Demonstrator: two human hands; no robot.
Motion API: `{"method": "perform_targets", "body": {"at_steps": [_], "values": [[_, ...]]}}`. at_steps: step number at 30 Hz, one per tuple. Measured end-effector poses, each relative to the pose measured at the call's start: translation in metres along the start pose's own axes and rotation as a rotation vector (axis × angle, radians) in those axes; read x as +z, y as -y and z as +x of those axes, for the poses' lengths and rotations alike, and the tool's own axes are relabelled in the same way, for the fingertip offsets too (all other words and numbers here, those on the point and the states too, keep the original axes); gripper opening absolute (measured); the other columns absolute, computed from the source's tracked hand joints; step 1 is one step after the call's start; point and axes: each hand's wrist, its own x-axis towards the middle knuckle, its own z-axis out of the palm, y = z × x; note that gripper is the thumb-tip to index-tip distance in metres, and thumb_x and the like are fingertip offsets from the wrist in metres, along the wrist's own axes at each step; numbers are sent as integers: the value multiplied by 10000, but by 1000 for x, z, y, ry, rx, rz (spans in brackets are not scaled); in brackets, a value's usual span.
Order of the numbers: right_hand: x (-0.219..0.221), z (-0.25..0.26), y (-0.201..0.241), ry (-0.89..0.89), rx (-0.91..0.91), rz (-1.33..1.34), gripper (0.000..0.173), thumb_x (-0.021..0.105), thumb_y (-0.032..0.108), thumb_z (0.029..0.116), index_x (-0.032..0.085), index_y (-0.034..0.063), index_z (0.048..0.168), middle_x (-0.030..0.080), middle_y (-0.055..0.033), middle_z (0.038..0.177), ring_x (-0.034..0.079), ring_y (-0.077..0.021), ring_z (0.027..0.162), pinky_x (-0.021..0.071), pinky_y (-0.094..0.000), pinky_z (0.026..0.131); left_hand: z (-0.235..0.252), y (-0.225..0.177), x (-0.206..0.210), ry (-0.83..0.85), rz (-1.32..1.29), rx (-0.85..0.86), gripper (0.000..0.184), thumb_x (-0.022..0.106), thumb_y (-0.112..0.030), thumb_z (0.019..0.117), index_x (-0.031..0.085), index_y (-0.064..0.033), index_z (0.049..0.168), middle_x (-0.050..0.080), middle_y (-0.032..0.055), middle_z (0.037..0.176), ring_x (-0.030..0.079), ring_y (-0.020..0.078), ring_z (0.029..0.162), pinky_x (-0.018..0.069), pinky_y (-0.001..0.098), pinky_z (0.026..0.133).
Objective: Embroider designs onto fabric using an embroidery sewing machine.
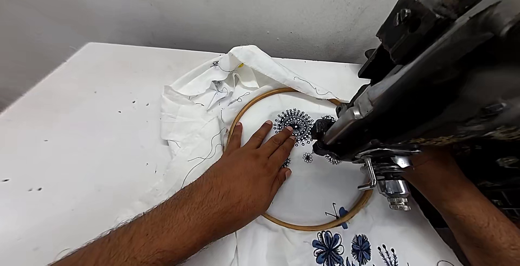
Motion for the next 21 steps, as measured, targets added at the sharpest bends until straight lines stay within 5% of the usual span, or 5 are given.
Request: {"method": "perform_targets", "body": {"at_steps": [4,8,15,18,21], "values": [[-1,5,1,0,31,22,252,668,214,923,674,-38,928,660,-209,857,663,-316,837,497,-496,702,4,6,-4,-1,-36,30,561,318,-453,1074,500,-167,1522,431,-13,1610,356,302,1514,258,742,1143],[-7,13,10,76,77,-8,202,727,120,911,676,-72,944,660,-289,922,657,-437,929,473,-618,767,15,20,0,-139,-174,69,419,465,-390,1041,658,-170,1340,609,1,1399,533,244,1348,397,603,1107],[-5,15,16,38,93,-44,165,734,68,882,666,-74,932,658,-289,884,668,-443,847,480,-608,683,26,11,-1,-350,-460,98,165,591,-148,978,744,-103,1020,657,4,956,644,94,889,563,278,800],[-1,12,17,18,103,-14,168,741,43,858,654,-98,879,648,-296,842,658,-443,795,471,-596,662,30,-2,3,-300,-451,134,142,613,-160,976,733,-89,1000,633,16,961,617,105,879,543,269,776],[2,12,21,-2,119,47,175,754,37,828,647,-98,861,641,-279,815,647,-424,766,473,-578,658,33,-5,8,-270,-381,147,152,627,-170,971,751,-89,1006,650,44,1061,614,170,1046,526,338,921]]}}
